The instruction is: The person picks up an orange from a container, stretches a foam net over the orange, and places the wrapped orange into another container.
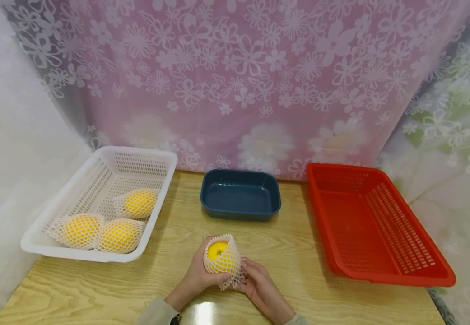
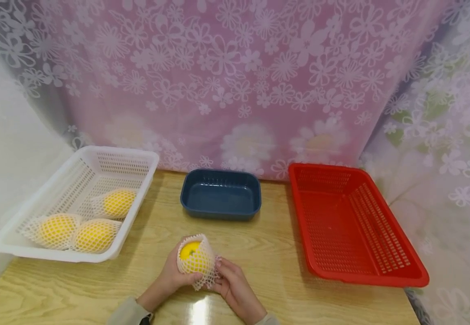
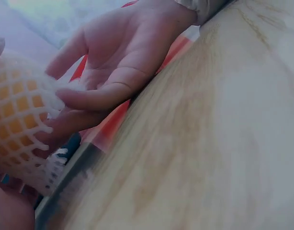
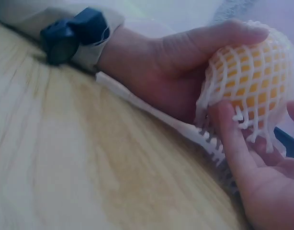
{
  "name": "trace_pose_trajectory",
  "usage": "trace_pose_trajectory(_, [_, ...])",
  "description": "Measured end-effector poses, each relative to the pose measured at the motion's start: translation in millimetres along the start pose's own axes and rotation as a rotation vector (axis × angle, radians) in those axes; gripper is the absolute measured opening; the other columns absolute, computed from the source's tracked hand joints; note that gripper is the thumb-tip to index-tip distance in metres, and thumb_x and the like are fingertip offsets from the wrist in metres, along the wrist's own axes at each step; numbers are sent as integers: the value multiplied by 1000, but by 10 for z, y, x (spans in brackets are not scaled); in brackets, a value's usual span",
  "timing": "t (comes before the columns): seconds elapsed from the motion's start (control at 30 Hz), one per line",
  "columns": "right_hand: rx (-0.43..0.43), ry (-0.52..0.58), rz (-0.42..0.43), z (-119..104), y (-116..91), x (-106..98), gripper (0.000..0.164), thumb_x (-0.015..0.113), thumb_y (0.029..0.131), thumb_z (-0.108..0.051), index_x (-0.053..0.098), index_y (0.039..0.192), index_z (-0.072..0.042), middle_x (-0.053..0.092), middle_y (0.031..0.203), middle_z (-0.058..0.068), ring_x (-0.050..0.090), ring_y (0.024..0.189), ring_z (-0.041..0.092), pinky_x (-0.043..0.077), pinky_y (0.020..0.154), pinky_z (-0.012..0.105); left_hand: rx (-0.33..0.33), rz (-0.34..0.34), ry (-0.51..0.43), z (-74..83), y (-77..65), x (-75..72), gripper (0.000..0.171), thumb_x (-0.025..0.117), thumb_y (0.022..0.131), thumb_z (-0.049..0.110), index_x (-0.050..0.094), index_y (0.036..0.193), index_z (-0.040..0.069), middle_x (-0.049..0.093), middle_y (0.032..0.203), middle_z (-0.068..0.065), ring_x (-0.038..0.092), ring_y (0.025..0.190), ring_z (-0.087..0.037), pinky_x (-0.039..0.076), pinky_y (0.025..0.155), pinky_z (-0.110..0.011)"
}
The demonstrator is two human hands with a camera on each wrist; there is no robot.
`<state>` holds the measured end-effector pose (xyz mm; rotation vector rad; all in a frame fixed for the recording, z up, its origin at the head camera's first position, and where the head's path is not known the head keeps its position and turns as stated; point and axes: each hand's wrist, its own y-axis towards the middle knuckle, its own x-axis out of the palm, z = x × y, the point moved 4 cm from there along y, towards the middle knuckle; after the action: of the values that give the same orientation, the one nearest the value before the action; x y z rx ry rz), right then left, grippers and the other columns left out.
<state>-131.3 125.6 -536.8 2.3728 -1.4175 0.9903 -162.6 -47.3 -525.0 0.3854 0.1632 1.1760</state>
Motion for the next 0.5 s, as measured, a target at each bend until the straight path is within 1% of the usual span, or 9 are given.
trace_pose_trajectory(0.1, [18, 78, -49, 5, -3, -6, 34, 42, 108, -19, 58, 132, -1, 64, 125, 12, 62, 114, 23, 48, 99, 40, -9, 4, -37, 1, 5, 2, 85, 87, 73, 6, 39, 142, 9, 49, 133, -13, 55, 111, -19, 47, 93, -29])
trace_pose_trajectory(0.2, [18, 99, -72, -1, -1, -8, 33, 41, 108, -15, 59, 131, -1, 63, 127, 13, 60, 118, 25, 46, 101, 42, -9, 13, -55, -5, 1, -4, 80, 85, 76, 6, 39, 141, 8, 50, 131, -14, 56, 108, -20, 50, 90, -30])
trace_pose_trajectory(0.3, [12, 85, -88, -3, -4, 0, 32, 40, 107, -11, 56, 133, 0, 62, 130, 13, 58, 121, 25, 46, 101, 44, -11, 30, -69, -9, -5, -12, 68, 82, 79, 6, 43, 134, 5, 55, 122, -13, 60, 102, -19, 53, 84, -31])
trace_pose_trajectory(0.37, [9, 56, -89, 2, -3, 7, 31, 40, 107, -9, 55, 133, 0, 61, 130, 12, 58, 121, 24, 47, 100, 43, 8, 32, -85, -2, -3, -15, 61, 81, 81, 6, 44, 128, 2, 57, 117, -13, 61, 99, -19, 55, 80, -32])
trace_pose_trajectory(0.5, [13, 6, -82, 20, -1, 12, 29, 42, 106, -10, 55, 131, -1, 61, 128, 8, 59, 118, 21, 49, 97, 39, 47, 21, -132, 8, -4, -14, 55, 79, 82, 6, 43, 122, -2, 58, 112, -12, 62, 96, -17, 56, 77, -32])
